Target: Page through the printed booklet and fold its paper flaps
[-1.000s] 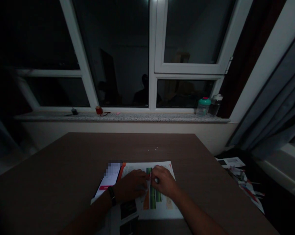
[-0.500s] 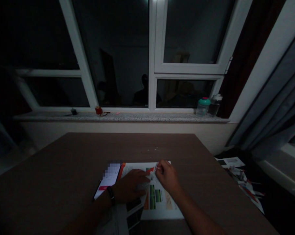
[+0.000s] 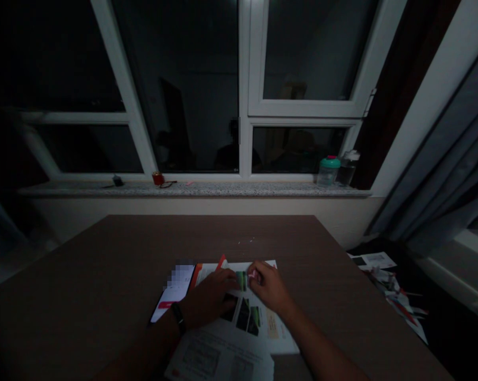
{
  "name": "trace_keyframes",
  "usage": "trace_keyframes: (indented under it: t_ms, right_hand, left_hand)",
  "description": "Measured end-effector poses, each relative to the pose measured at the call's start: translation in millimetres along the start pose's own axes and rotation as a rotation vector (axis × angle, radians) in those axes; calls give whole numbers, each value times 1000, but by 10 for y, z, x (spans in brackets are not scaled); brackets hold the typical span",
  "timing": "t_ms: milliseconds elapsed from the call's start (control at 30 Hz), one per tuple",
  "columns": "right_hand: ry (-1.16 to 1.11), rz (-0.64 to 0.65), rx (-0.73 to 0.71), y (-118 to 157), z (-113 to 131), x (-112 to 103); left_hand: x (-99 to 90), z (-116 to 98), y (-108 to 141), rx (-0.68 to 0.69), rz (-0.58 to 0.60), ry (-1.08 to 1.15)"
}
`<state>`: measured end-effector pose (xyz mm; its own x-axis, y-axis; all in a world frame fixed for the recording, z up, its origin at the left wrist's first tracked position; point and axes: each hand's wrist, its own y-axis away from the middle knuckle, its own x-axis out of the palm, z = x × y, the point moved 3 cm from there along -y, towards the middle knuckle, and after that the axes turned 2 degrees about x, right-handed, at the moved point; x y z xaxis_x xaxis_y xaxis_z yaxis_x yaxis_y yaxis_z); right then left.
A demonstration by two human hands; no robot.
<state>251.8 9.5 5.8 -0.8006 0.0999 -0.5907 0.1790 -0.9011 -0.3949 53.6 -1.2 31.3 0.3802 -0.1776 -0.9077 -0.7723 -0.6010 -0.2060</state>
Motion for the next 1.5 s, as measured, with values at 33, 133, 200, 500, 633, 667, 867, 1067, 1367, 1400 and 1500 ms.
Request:
trace_keyframes:
  t_ms: [33,133,200,500,633,667,867,1067,1367,1400,1500]
  right_hand:
    - [-7,2,-7,-2,-5,-2]
    - [-29,13,-15,-6,-18,-2]
    - [-42,21,-2,-9,-27,2]
    - [-67,48,37,-19,-33,7]
    - [-84,63,20,-23,-32,-1]
    - [-85,65,17,-24,-27,-5]
    - [-69,63,19,-28,20,-35]
    - [-24,29,41,-40,31,-98]
    - [-17,-11,126,-63,-72,-146]
    - [-15,-14,133,-63,-76,-147]
    - [-4,-39,125,-63,-81,-163]
  left_hand:
    - [10,-19,0,38,12,23]
    - [42,-13,9,82,31,52]
    - [51,28,16,46,29,25]
    - [-28,121,38,-234,-37,-163]
    - [-1,15,12,-11,14,-61]
    - [19,-6,11,51,33,-30]
    - [92,36,28,78,54,-20]
    - [-16,74,12,-101,-18,-86]
    - [66,51,32,5,20,-47]
    - [77,53,35,9,35,-52]
    - [68,66,32,-11,35,-48]
